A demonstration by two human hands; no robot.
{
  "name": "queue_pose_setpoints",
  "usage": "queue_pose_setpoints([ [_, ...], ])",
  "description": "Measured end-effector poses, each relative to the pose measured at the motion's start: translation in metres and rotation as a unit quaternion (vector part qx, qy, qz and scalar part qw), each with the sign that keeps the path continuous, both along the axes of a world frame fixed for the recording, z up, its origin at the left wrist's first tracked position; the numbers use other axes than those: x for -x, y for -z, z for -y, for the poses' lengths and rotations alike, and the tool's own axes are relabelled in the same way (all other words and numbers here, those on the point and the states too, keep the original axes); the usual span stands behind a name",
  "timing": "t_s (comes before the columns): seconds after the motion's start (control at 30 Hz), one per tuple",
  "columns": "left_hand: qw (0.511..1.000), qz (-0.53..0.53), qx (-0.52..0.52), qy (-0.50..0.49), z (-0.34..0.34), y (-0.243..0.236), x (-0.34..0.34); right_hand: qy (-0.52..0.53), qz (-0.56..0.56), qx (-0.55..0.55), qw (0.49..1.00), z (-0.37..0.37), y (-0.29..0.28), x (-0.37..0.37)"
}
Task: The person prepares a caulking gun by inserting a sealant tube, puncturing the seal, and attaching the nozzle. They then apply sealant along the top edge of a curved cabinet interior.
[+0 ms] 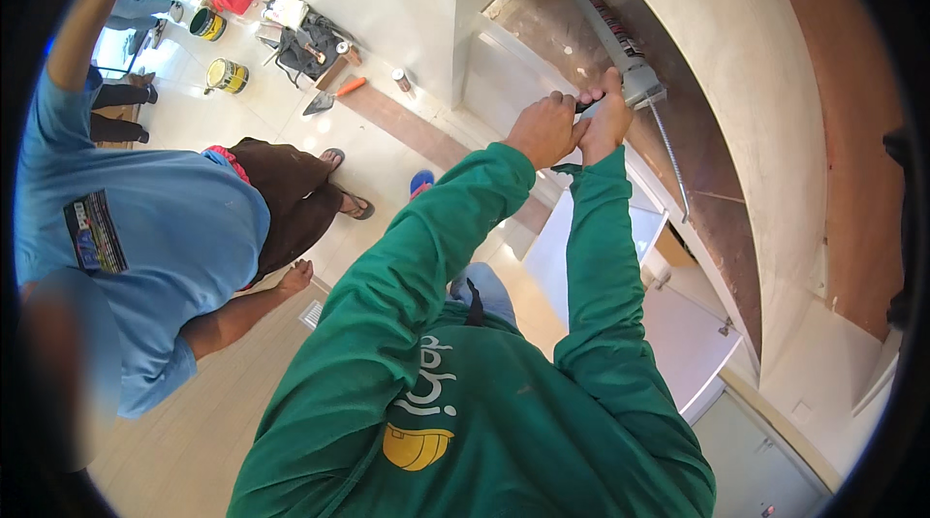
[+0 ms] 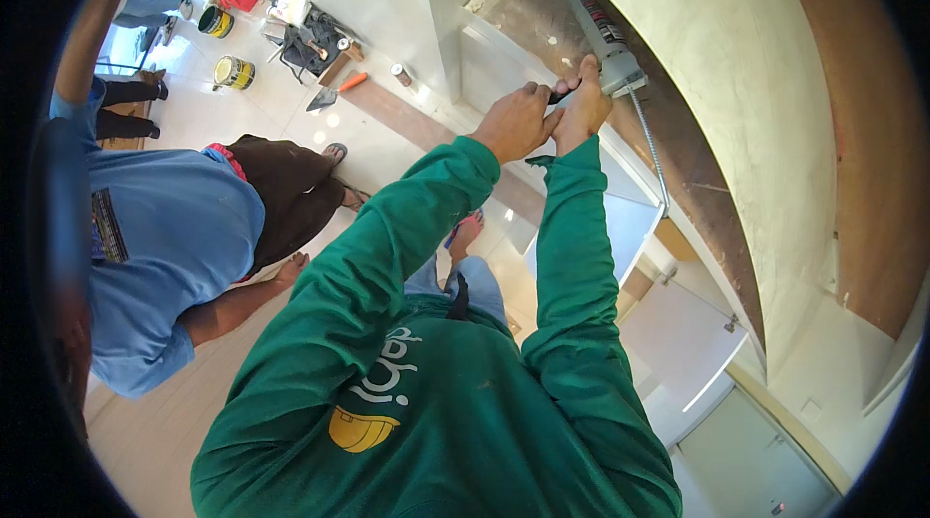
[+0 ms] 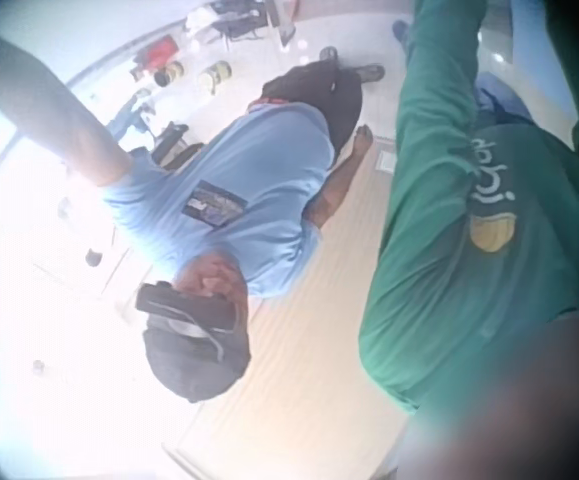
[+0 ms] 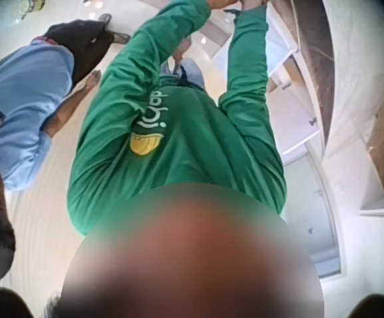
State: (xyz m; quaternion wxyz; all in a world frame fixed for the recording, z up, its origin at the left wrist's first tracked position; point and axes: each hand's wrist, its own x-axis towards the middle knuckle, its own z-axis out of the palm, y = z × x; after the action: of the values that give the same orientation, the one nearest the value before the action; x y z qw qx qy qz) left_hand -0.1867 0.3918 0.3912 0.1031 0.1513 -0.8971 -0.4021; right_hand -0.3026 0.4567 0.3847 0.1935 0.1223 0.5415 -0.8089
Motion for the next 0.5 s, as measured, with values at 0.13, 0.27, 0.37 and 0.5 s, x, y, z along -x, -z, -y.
queue_pose_setpoints([
  [0.13,0.997,-0.039,-0.058,-0.039,-0.015,0.005,-0.002,0.0,-0.009,-0.055,0.998,0.0,-0.008,-0.001],
  [0.27,0.985,-0.077,-0.144,-0.058,-0.03,0.0,-0.007,-0.031,-0.07,-0.199,0.977,-0.007,-0.029,-0.007],
  [0.37,0.975,-0.092,-0.196,-0.049,-0.04,-0.007,-0.011,-0.063,-0.115,-0.209,0.969,-0.018,-0.048,-0.016],
  [0.5,0.942,-0.069,-0.327,-0.012,-0.051,-0.016,-0.017,-0.123,-0.183,-0.189,0.957,-0.033,-0.069,-0.023],
])
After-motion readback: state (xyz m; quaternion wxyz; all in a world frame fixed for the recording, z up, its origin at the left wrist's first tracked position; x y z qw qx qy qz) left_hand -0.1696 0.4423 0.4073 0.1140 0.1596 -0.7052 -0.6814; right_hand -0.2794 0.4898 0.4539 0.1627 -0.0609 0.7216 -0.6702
